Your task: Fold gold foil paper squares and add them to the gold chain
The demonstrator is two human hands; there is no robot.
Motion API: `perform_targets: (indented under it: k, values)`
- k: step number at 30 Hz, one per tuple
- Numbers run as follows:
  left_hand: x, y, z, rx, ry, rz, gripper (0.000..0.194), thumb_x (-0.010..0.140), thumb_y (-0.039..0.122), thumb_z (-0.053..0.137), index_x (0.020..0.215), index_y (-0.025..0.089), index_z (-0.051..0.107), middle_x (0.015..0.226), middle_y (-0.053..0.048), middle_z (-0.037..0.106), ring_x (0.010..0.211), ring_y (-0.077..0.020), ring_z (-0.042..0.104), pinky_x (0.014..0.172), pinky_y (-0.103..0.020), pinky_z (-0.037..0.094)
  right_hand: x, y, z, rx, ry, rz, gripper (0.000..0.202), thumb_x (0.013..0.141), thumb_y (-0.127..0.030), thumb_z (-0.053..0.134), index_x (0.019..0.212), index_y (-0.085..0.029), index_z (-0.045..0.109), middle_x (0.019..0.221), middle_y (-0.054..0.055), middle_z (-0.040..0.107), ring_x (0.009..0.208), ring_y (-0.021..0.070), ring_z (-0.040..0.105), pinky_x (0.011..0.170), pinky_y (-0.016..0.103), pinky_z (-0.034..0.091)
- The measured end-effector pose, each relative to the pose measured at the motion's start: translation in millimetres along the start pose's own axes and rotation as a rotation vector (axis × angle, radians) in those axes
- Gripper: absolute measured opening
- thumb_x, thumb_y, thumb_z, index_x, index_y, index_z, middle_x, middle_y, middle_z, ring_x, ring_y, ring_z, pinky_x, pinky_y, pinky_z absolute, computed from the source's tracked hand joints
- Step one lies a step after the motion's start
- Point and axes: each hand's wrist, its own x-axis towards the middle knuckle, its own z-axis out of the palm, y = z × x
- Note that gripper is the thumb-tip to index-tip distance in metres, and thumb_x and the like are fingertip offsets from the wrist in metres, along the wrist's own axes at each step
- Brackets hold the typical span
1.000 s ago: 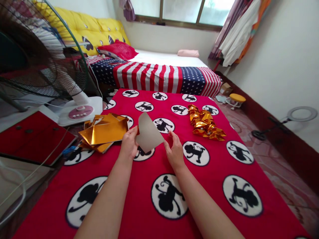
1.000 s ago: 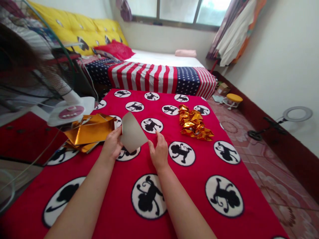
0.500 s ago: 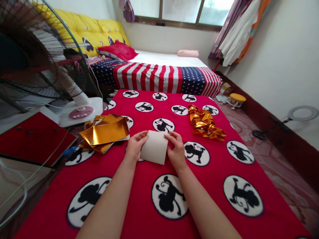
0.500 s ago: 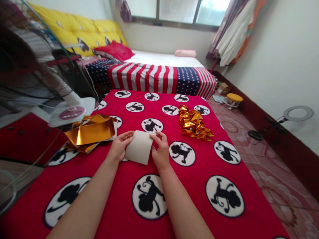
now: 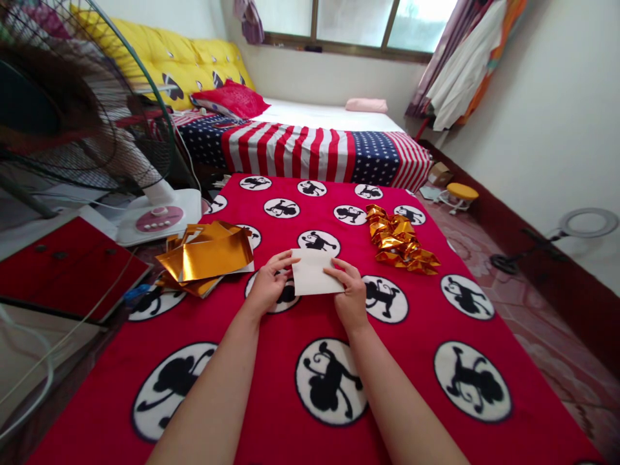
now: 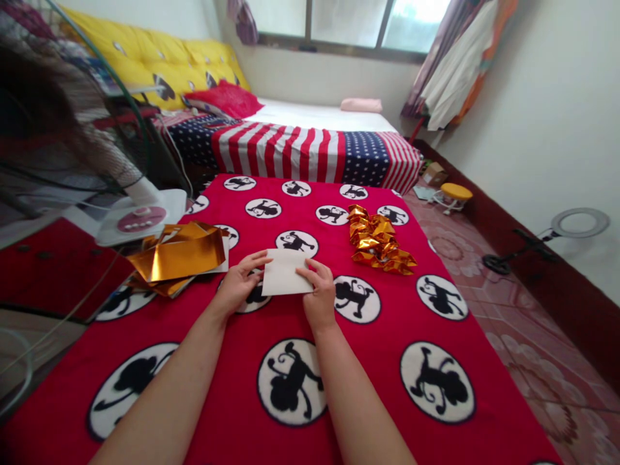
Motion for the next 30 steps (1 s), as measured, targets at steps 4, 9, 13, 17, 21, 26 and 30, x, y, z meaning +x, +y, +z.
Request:
perform_targets:
  k: [4,9,13,17,21,26,30]
  values:
    - [-4.7,2.2,0.4,0.269,-0.139,0.172,0.048,0.07,0.011,0.063,0.115,0.024,0.071,0.143,-0.01,0.049,0.133,-0.0279,0.047,0.108,-0.043,0.042,-0.1,-1.4,-0.8,0.018,-0.034,0.001,0.054,0.066,0.003,0.045,0.101,-0.025,0.075,0.119,0.004,0.066,0.114,0.0223,0.057,0.101,0.041,0.045]
    - [-4.7,3.3,2.5,0.398,-0.223,0.255,0.029,0.072,0.018,0.07,0.1,0.024,0.078,0.127,-0.011,0.064,0.118,-0.0284,0.059,0.104,-0.041,0.044,0.6,-1.7,0.9,0.024,-0.095,-0.052,0.037,0.075,-0.003,0.053,0.095,-0.025,0.075,0.107,0.003,0.072,0.111,0.0222,0.058,0.101,0.041,0.045]
    - [-3.1,3.3,2.4,0.389,-0.178,0.187,0.018,0.08,0.029,0.067,0.092,0.023,0.078,0.099,-0.008,0.075,0.092,-0.0234,0.067,0.088,-0.033,0.049,2.0,-1.2,4.2,0.044,-0.102,-0.004,0.012,0.084,-0.022,0.063,0.084,-0.024,0.075,0.107,0.006,0.071,0.106,0.0222,0.06,0.096,0.04,0.048]
    - [-4.2,3.3,6.3,0.33,-0.054,0.091,0.014,0.077,0.032,0.07,0.074,0.02,0.076,0.068,-0.003,0.07,0.065,-0.019,0.062,0.067,-0.027,0.047,3.9,-1.1,6.2,0.091,0.019,0.108,0.015,0.085,-0.03,0.062,0.08,-0.019,0.072,0.117,0.011,0.064,0.104,0.0225,0.062,0.093,0.038,0.05]
    - [-6.6,5.1,17.6,0.256,-0.002,0.163,0.006,0.073,0.025,0.072,0.074,0.021,0.077,0.074,-0.004,0.072,0.07,-0.0191,0.064,0.069,-0.027,0.046,4.7,0.3,6.9,0.129,0.024,0.155,0.018,0.086,-0.035,0.061,0.088,-0.019,0.07,0.118,0.011,0.065,0.103,0.0233,0.063,0.085,0.036,0.052]
    - [-9.0,8.2,27.5,0.284,0.06,0.26,0.002,0.073,0.022,0.073,0.073,0.022,0.075,0.074,-0.004,0.069,0.071,-0.0183,0.062,0.069,-0.028,0.047,5.9,1.9,6.5,0.197,0.02,0.199,0.02,0.083,-0.036,0.063,0.077,-0.018,0.067,0.116,0.011,0.066,0.093,0.0212,0.063,0.073,0.03,0.051]
    - [-9.5,9.6,29.3,0.303,0.136,0.31,0.007,0.072,0.025,0.076,0.077,0.021,0.075,0.093,-0.006,0.066,0.087,-0.0195,0.064,0.078,-0.028,0.051,6.4,2.0,6.1,0.272,0.029,0.224,0.021,0.081,-0.038,0.067,0.074,-0.018,0.068,0.108,0.009,0.068,0.092,0.0213,0.063,0.073,0.03,0.051]
